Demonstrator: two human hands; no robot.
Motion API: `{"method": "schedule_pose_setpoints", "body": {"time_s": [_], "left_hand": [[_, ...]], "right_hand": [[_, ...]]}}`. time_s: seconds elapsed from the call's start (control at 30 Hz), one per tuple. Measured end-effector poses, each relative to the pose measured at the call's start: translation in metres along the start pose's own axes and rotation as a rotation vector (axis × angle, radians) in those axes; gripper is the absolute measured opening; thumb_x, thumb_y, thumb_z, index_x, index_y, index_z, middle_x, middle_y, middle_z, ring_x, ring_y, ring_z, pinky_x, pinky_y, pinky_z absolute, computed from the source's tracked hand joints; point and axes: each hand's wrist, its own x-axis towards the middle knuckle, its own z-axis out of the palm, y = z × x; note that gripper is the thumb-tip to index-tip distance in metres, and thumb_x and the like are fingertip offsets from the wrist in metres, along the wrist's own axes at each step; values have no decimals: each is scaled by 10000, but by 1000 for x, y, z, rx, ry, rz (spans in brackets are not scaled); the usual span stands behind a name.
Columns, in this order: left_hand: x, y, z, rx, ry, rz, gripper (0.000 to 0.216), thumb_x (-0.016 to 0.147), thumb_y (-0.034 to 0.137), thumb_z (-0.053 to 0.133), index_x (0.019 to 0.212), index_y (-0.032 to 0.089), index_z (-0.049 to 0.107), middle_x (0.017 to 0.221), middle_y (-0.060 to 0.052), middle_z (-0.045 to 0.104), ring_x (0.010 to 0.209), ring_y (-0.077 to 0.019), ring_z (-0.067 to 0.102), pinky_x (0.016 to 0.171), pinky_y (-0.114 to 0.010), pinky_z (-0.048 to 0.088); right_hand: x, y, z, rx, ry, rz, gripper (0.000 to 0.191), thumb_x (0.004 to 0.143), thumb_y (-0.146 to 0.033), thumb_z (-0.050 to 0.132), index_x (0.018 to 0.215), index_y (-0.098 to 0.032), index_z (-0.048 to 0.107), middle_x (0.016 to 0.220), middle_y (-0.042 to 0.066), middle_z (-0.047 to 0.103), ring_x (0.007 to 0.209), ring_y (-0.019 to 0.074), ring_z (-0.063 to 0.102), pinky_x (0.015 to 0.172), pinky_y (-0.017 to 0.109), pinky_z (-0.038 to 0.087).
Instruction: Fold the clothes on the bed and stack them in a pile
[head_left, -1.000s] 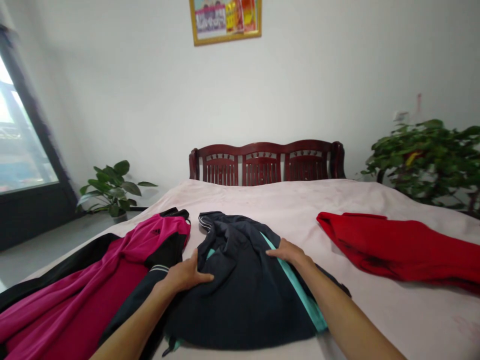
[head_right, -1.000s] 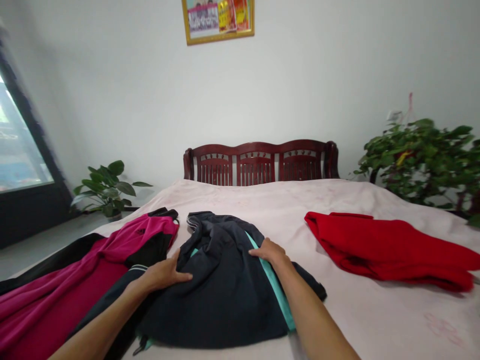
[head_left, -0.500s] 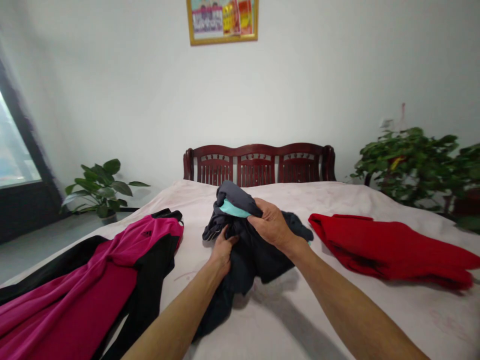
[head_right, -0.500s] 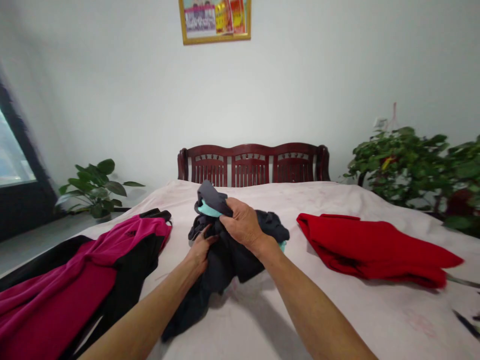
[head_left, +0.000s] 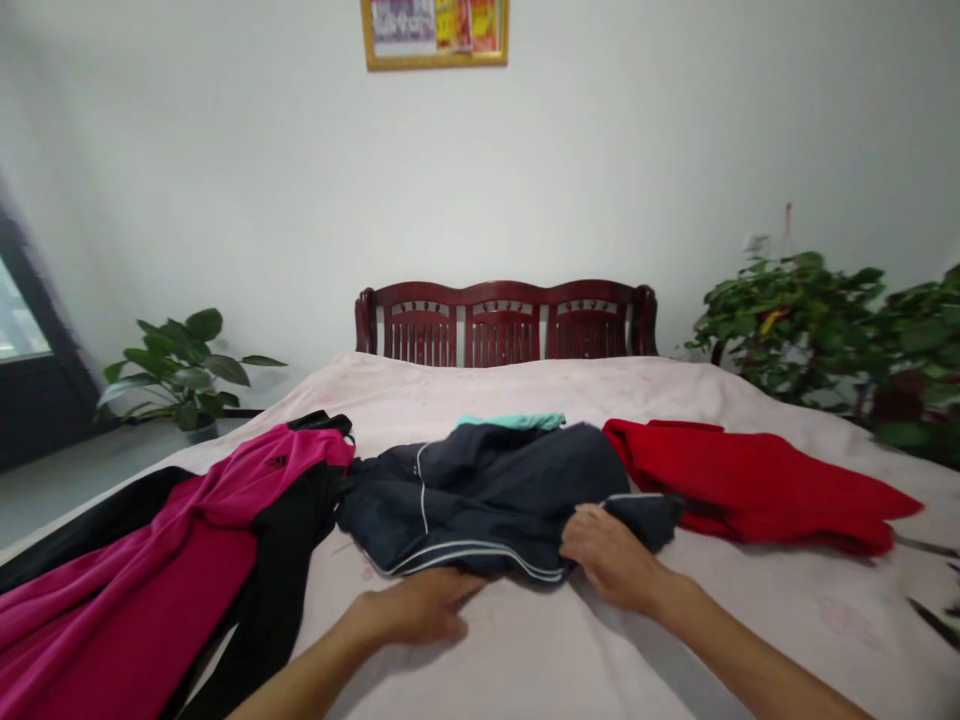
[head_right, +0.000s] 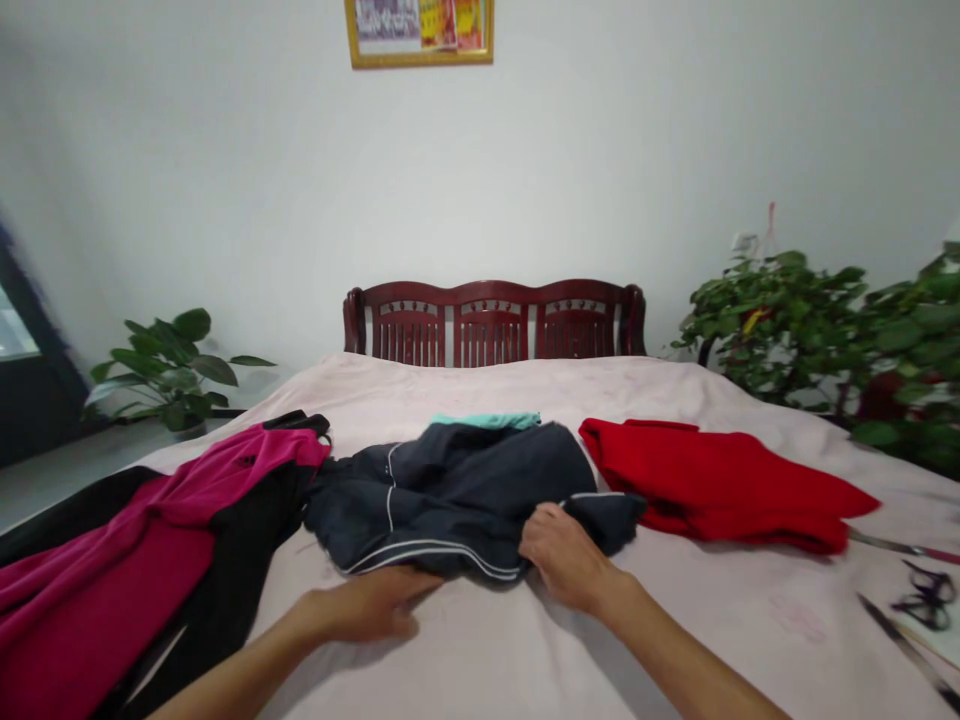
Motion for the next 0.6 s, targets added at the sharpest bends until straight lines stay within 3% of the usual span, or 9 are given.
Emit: {"method": "schedule_pose_setpoints", "body": {"time_s": [0.07,0.13,0.23,0.3,0.37,0.5,0.6], "left_hand": [[-24,-4,2,-87,-44,-78,401,817,308,660,1218,298,685,1283,-19,678,1201,-249,603,1052,-347,439],[-42,-12,-7,-226,-13,-200,346,835,311,588,1153,268,720,1164,-12,735,1085,-212,664,964,-293,480],[-57,-29,-27,-211,209,-385,312,842,286,500,1023,202,740,965,-26,768,910,-185,697,836,-263,512],[-65,-39,-34,6,376,-487,323,834,234,476,1034,200,727,1039,-46,758,989,-192,683,917,-286,487],[-76,-45,-31,290,448,-590,369,834,213,486,1134,226,700,1231,-70,703,1187,-227,610,1052,-366,413],[-114,-59,1,735,355,-769,606,763,206,587,1365,274,580,1544,-108,446,1468,-356,298,1148,-647,173],[-146,-79,17,930,360,-837,630,775,86,507,1370,276,591,1565,-122,404,1486,-369,253,1143,-701,30]], "right_hand": [[-24,-4,19,146,-41,146,432,668,12,466,914,-217,738,948,48,716,945,187,606,968,364,387],[-35,-7,25,222,7,294,479,621,5,430,921,-220,729,1023,44,727,1006,194,617,991,371,402],[-31,-9,21,207,118,427,540,623,-24,423,1024,-224,723,1137,50,713,1091,211,608,1002,384,427],[-22,-12,21,147,166,460,565,664,-45,439,1132,-218,704,1234,62,683,1167,224,581,1034,402,422],[-15,-18,28,96,184,484,559,727,-89,472,1239,-209,661,1316,78,644,1232,239,550,1068,427,406],[-15,-37,56,57,146,514,512,844,-212,521,1352,-199,580,1360,92,622,1266,254,539,1103,467,382],[-20,-49,74,24,120,548,506,888,-225,498,1391,-205,542,1389,90,601,1290,253,528,1108,481,371]]}}
